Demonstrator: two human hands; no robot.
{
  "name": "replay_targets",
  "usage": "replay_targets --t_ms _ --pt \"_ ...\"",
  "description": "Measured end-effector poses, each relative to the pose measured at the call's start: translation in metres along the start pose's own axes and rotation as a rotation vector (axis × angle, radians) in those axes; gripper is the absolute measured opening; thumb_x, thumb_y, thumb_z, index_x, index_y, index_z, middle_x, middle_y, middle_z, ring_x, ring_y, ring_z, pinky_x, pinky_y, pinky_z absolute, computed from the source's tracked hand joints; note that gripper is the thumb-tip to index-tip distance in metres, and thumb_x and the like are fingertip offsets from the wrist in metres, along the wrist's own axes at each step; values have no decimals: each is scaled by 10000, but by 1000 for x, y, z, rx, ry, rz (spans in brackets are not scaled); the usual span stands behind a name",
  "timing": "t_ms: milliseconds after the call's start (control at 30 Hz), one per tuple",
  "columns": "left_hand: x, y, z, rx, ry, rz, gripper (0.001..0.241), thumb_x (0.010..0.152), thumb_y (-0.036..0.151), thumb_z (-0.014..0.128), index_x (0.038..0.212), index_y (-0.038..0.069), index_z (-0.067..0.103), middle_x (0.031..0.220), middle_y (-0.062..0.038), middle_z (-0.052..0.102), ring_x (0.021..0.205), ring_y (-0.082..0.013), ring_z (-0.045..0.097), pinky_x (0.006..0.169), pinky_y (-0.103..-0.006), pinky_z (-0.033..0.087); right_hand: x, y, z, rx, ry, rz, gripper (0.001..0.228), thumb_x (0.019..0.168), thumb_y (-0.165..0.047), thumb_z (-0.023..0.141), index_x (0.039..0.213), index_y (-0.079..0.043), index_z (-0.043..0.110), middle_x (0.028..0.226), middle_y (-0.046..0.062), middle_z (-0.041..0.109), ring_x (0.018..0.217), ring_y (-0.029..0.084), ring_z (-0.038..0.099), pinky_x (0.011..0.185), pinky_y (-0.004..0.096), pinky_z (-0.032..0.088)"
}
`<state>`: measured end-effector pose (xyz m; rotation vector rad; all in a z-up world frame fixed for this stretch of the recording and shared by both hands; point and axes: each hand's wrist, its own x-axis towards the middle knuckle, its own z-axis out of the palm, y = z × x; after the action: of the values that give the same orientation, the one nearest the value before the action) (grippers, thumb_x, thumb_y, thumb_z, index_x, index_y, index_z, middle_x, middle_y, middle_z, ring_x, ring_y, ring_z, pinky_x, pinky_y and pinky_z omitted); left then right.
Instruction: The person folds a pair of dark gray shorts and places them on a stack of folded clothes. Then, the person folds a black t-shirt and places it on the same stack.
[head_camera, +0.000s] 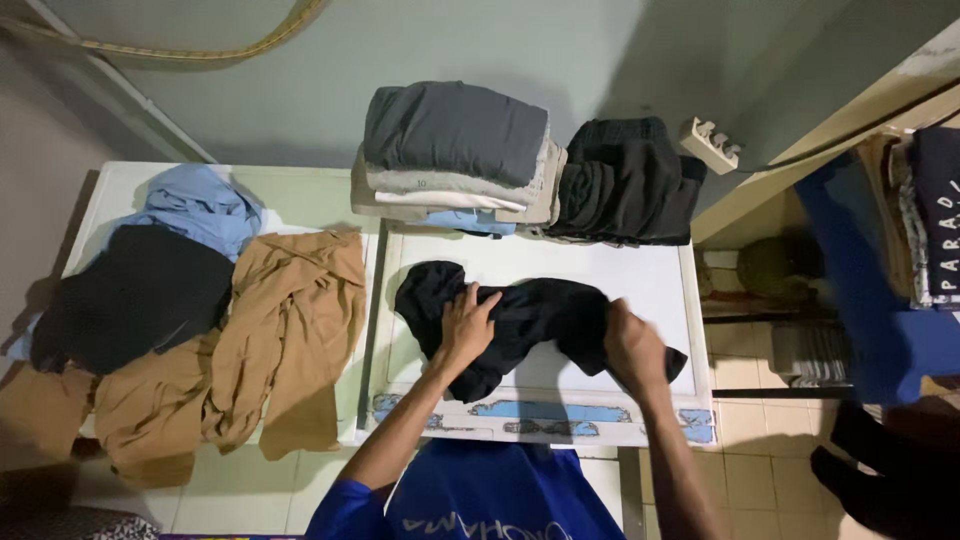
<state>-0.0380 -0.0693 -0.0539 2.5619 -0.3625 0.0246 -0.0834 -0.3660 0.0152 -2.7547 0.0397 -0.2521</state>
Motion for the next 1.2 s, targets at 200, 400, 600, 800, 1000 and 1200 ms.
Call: replay_targets --t_ms 200,400,600,800,1000,1200 --pt "-28 -14 -2 67 -36 -43 463 788 150 782 1242 206 716 1388 -127 546 1160 -343 622 962 -545 430 -39 -11 12 124 -220 150 324 1085 -308 456 1059 -105 707 862 271 714 826 495 662 706 577 532" --pt "-37 -34 -68 -135 -5 -80 388 787 116 772 1171 147 729 1115 -68 730 979 -317 719 830 -427 580 -46 -29 -27 210 -134 125 262 963 -290 583 1073 -144 770 1007 198 769 920 398 723 792 476 569" --pt "-38 -2 -121 -270 203 8 387 765 22 768 1125 162 741 1043 -70 735 959 -318 723 788 -379 587 -36 -40 -62 430 102 282 199 998 -244 673 1060 -85 775 891 173 748 710 245 683 655 367 541" --pt "-27 6 -155 -260 307 -11 444 699 -36 727 1115 118 743 1011 -96 708 921 -329 708 781 -388 569 -23 -49 -106 90 44 44 277 786 -352 817 910 -105 815 765 138 707 721 268 608 697 408 491" --pt "-13 -2 -169 -294 325 -27 409 719 -54 706 1096 101 747 1006 -97 700 893 -303 713 759 -374 561 -26 -38 -127 -71 -54 -173 237 745 -283 803 914 -117 810 897 73 787 879 274 663 830 425 528" --pt "-8 -19 -168 -220 145 -5 308 745 21 757 1036 119 777 1016 -69 740 909 -291 721 766 -366 565 -35 4 -136 134 -203 245 193 916 -184 726 1086 -129 800 960 113 807 796 230 784 708 380 612"
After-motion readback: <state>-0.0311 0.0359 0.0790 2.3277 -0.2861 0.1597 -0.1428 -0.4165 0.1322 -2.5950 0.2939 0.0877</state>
